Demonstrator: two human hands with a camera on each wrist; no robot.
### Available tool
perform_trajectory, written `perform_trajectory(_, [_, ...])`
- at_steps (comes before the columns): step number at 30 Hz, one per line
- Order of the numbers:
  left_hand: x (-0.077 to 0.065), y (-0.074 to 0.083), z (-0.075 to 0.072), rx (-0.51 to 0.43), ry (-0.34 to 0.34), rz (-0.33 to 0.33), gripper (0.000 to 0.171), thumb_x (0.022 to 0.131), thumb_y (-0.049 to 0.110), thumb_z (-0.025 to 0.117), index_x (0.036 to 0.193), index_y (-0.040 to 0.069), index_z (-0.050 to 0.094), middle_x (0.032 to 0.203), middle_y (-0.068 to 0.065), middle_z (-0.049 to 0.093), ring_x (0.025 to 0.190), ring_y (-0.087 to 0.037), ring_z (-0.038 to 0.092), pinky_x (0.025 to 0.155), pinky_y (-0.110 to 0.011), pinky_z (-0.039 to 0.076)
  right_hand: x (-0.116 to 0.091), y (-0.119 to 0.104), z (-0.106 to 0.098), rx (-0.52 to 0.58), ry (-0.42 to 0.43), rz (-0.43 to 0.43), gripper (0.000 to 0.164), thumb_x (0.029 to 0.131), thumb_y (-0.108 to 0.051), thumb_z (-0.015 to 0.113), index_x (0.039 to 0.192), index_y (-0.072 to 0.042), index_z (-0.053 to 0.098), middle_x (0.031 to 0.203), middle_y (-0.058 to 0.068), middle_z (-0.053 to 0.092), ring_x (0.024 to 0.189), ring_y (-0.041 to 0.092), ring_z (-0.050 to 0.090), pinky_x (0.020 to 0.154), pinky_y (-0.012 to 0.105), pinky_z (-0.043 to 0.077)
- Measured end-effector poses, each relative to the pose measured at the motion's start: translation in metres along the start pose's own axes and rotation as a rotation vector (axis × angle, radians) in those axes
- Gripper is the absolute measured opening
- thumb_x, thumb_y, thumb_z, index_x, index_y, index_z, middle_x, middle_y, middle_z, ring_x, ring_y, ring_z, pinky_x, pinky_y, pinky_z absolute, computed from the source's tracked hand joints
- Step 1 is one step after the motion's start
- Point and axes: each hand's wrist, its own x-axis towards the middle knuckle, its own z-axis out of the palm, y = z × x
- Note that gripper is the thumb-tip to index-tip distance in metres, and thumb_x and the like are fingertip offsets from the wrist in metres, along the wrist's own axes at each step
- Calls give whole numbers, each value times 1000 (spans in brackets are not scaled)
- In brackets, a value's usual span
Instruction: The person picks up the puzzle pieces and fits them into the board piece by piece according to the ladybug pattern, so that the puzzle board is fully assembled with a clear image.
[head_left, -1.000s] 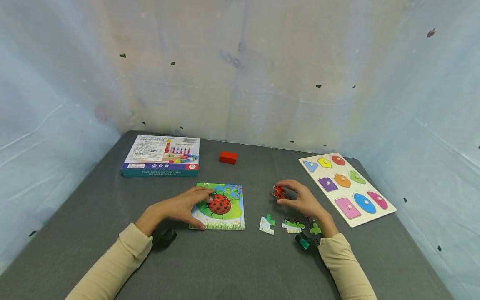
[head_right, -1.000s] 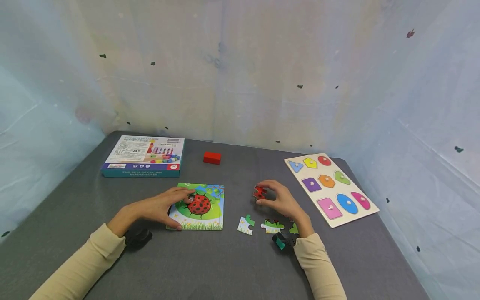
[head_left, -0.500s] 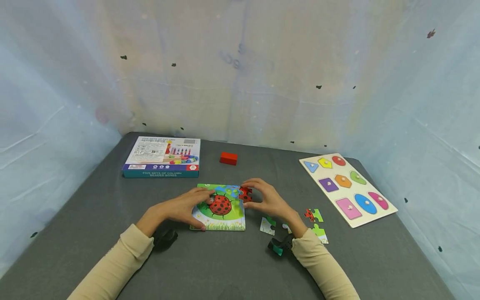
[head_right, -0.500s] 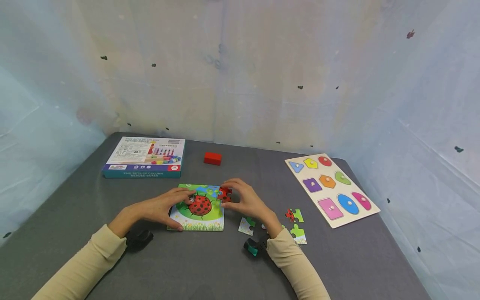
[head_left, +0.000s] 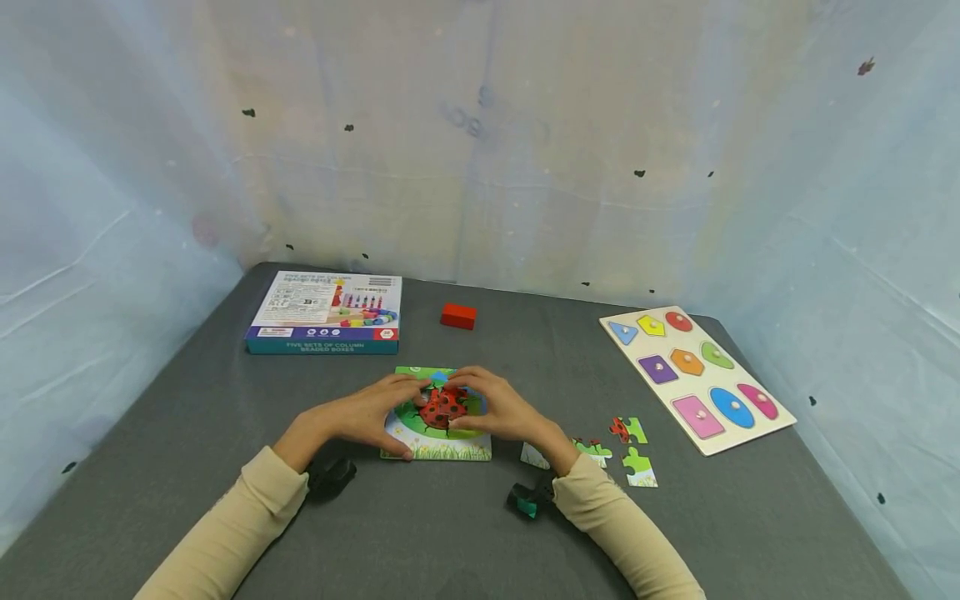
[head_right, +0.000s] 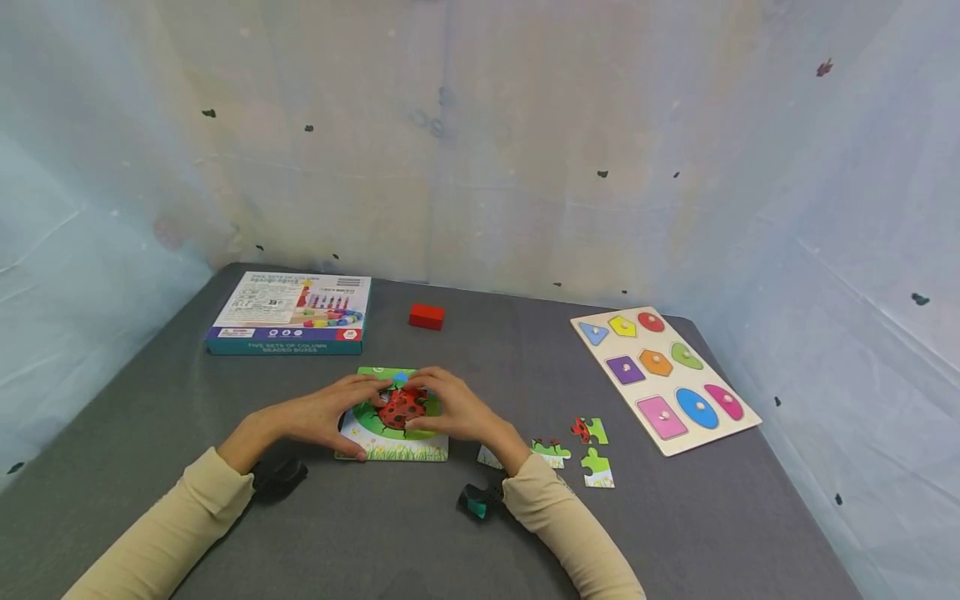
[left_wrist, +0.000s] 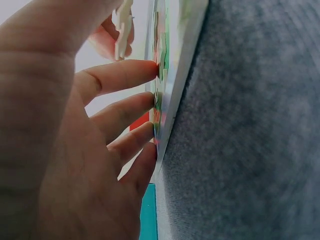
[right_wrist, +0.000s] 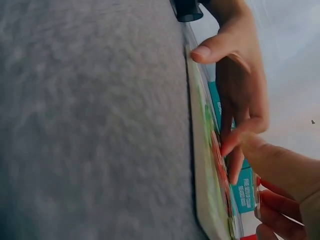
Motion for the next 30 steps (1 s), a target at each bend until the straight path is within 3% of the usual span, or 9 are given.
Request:
perform_trajectory(5, [1,-1,0,10,3,11,93,71,55,74,140,4,38,146,-11,35,137,-34,19,105,-56,24,4,-2,4,-26,-27,14,52,81,-22,74,125,-2,54,132,16,48,121,23,46,97,38,41])
perform_trajectory(14, [0,-2,1,14,18,42,73,71,54,74,124,10,52,148,-14,31,136,-36,21,104,-56,26,9,-1,10,-67,-47,-1,51,80,-25,75,123,-4,57,128,12,51,115,21,49,92,35,43])
perform_trajectory(25, [2,-1,2,-4,29,46,73,71,53,75,124,10,51,145,-14,34,135,-36,23,103,-57,26,9,1,15,-114,-48,16,53,78,-29,76,124,-7,59,129,11,52,119,24,44,102,47,30])
perform_trajectory(30, [1,-1,2,-7,35,52,69,71,52,76,121,11,51,145,-14,34,135,-36,24,103,-57,27,9,3,18,-107,-31,22,54,77,-30,76,124,-9,60,130,10,53,119,23,44,102,47,29])
